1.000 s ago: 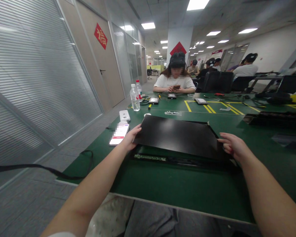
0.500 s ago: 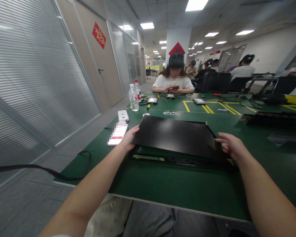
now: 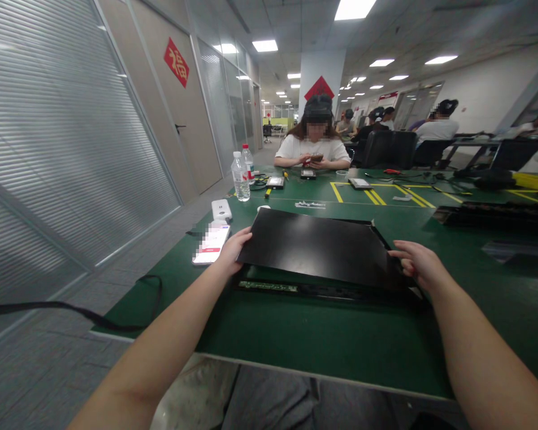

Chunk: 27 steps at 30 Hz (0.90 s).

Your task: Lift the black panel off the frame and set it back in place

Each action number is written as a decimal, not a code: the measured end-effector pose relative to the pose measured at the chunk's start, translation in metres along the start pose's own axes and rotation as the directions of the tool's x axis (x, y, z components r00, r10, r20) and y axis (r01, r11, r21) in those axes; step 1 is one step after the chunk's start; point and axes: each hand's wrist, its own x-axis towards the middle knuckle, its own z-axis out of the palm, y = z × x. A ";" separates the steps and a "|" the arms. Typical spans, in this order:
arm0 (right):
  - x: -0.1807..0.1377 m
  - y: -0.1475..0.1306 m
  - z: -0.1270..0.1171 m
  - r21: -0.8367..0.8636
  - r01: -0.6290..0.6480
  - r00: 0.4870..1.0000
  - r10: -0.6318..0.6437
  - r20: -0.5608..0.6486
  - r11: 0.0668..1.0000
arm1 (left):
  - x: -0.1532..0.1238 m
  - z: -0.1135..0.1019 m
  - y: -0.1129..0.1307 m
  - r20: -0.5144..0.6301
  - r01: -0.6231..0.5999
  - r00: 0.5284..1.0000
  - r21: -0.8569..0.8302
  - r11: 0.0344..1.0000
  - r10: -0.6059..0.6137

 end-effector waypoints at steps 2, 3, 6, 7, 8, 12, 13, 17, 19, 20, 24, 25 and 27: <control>0.000 0.000 0.000 -0.010 0.012 1.000 -0.012 0.001 1.000 | 0.000 0.000 0.000 -0.008 0.001 1.000 0.007 1.000 -0.001; 0.000 0.000 0.000 -0.016 0.018 1.000 -0.018 0.002 1.000 | 0.000 0.000 0.000 -0.011 -0.001 1.000 0.011 1.000 0.001; 0.000 0.001 0.000 -0.037 0.035 0.999 -0.035 0.001 0.999 | 0.000 0.000 -0.001 -0.019 -0.012 1.000 0.023 1.000 0.012; 0.000 0.002 0.001 -0.042 0.039 0.999 -0.040 -0.003 0.998 | 0.000 0.001 -0.001 -0.024 -0.012 1.000 0.027 1.000 0.013; 0.000 0.002 0.001 -0.046 0.043 0.999 -0.044 -0.009 0.998 | 0.000 0.001 -0.001 -0.028 -0.011 1.000 0.034 0.999 0.012; -0.002 0.002 0.003 -0.045 0.053 0.998 -0.054 -0.025 0.998 | 0.000 0.000 -0.002 -0.025 -0.011 1.000 0.062 0.998 0.013; -0.002 0.002 0.004 -0.045 0.054 0.998 -0.056 -0.028 0.998 | 0.000 -0.001 -0.002 -0.019 -0.013 1.000 0.064 0.998 0.014; -0.001 0.003 0.003 -0.057 0.069 0.997 -0.071 -0.024 0.996 | 0.001 -0.002 -0.002 -0.001 -0.013 1.000 0.069 0.998 0.013; 0.001 0.004 0.002 -0.065 0.077 0.997 -0.078 -0.021 0.995 | 0.001 -0.003 -0.002 0.009 -0.014 1.000 0.068 0.998 0.014; 0.001 0.004 0.002 -0.070 0.078 0.997 -0.080 -0.019 0.995 | 0.001 -0.003 -0.002 0.013 -0.017 1.000 0.066 0.998 0.016; 0.002 0.005 0.001 -0.092 0.075 0.997 -0.076 -0.010 0.993 | 0.000 -0.002 -0.001 0.009 -0.015 1.000 0.069 0.998 0.014; 0.002 0.005 0.001 -0.096 0.076 0.997 -0.078 -0.008 0.992 | -0.001 -0.002 0.000 0.006 -0.010 1.000 0.073 0.997 0.010; 0.001 0.004 0.002 -0.103 0.079 0.997 -0.080 -0.006 0.992 | -0.002 -0.001 0.001 0.002 0.001 1.000 0.082 0.997 -0.001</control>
